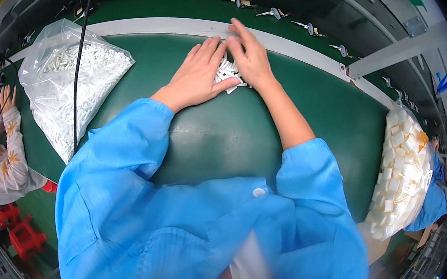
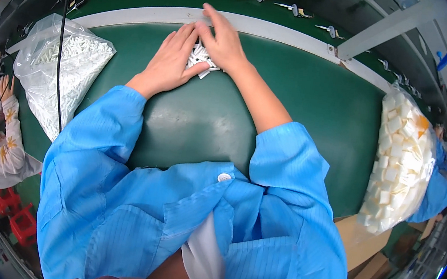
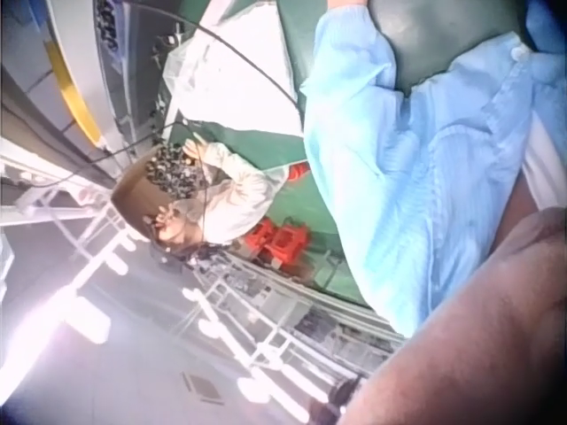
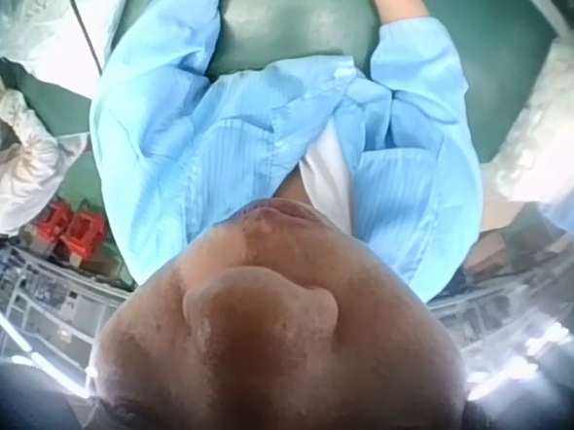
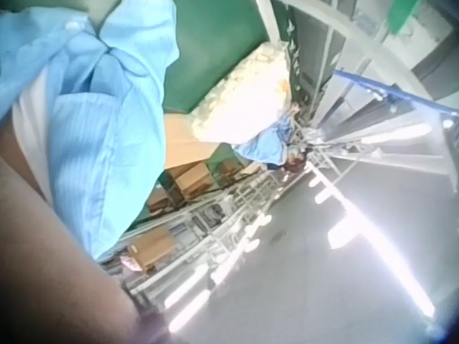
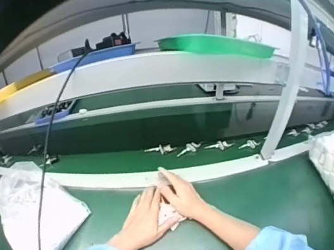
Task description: The person assembles small white plastic pins onto an electronic motor assembly by hand.
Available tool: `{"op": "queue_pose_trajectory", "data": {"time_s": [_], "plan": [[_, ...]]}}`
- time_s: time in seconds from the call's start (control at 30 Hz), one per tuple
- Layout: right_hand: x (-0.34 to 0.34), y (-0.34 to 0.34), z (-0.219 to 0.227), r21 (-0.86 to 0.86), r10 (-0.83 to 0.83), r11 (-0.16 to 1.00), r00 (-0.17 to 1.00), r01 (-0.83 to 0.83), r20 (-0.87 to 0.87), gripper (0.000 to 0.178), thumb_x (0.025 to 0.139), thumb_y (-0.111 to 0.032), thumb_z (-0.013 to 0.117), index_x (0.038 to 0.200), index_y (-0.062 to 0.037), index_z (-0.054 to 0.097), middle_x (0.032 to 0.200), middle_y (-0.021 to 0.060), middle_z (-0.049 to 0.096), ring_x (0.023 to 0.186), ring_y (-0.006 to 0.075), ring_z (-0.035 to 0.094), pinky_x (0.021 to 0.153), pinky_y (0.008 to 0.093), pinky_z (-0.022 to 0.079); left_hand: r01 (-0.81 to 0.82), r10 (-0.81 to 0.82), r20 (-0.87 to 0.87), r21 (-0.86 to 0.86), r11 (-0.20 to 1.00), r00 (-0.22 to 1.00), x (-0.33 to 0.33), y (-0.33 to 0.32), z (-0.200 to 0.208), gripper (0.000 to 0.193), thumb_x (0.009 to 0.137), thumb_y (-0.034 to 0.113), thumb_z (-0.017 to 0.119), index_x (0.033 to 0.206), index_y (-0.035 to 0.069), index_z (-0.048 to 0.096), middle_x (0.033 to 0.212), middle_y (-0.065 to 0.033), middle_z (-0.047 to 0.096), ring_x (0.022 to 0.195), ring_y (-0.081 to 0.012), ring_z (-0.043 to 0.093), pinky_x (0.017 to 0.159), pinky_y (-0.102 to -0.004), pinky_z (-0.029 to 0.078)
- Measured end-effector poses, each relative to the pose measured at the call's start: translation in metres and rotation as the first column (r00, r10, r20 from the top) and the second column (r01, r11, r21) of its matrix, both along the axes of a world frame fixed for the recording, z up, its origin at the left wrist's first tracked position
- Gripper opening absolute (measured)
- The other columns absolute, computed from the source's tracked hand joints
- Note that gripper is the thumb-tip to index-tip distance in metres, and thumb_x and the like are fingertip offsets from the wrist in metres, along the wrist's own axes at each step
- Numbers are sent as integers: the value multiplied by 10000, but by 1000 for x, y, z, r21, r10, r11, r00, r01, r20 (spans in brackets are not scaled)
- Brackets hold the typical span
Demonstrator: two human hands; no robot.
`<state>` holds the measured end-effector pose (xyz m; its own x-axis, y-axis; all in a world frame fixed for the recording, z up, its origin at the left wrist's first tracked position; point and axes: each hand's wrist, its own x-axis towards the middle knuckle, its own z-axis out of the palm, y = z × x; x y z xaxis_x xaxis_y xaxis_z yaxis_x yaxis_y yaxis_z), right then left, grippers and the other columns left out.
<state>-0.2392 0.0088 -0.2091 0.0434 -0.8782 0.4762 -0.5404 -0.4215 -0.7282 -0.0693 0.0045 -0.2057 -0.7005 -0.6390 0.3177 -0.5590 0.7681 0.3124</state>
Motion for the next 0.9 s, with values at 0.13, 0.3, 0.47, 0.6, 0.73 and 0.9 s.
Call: {"op": "queue_pose_trajectory", "data": {"time_s": [0.13,0.3,0.47,0.6,0.73,0.9], "plan": [[-17,-11,-7,68,-246,969,904,238,350,390,897,-257,590,1209,-27,553,1067,152,643,931,235,646,791,308,508,19,-20,-10,-50,999,1000,-27,-10,-3,720,897,471,508,1367,-48,340,1421,-252,335,1342,-372,298,1115,-432,226],[-40,23,-3,189,-474,878,849,439,233,166,844,-163,624,928,-35,687,872,81,675,736,143,615,657,252,479,64,-42,-238,85,994,970,-22,-21,-6,575,938,364,477,1347,-30,386,1387,-243,401,1311,-362,361,1093,-390,274],[-26,80,4,-103,-487,873,838,477,-247,230,801,-211,661,940,-29,671,914,107,599,872,283,555,766,372,471,102,0,-394,237,966,919,-25,-24,-7,472,941,319,484,1274,-16,482,1319,-226,484,1252,-363,435,1045,-389,339],[-26,74,-2,-194,-548,836,763,514,-342,161,797,-106,639,921,-10,678,887,125,595,863,305,572,767,382,480,156,-98,-331,153,976,939,-24,-21,-7,473,939,319,486,1306,21,465,1357,-195,460,1287,-354,396,1064,-409,301],[-28,58,-10,-245,-515,856,788,455,-338,104,777,-71,634,841,-3,681,808,137,585,786,312,593,717,387,504,182,-165,-196,75,980,967,-24,-16,-3,489,939,329,483,1356,78,435,1405,-163,416,1340,-332,331,1097,-436,235],[-30,45,4,-166,-432,894,704,416,-564,117,739,-41,572,775,27,660,805,191,596,802,338,621,720,399,519,198,-180,-177,87,976,968,-23,-19,-4,490,939,334,481,1369,105,431,1424,-149,396,1358,-324,305,1104,-438,222]]}}
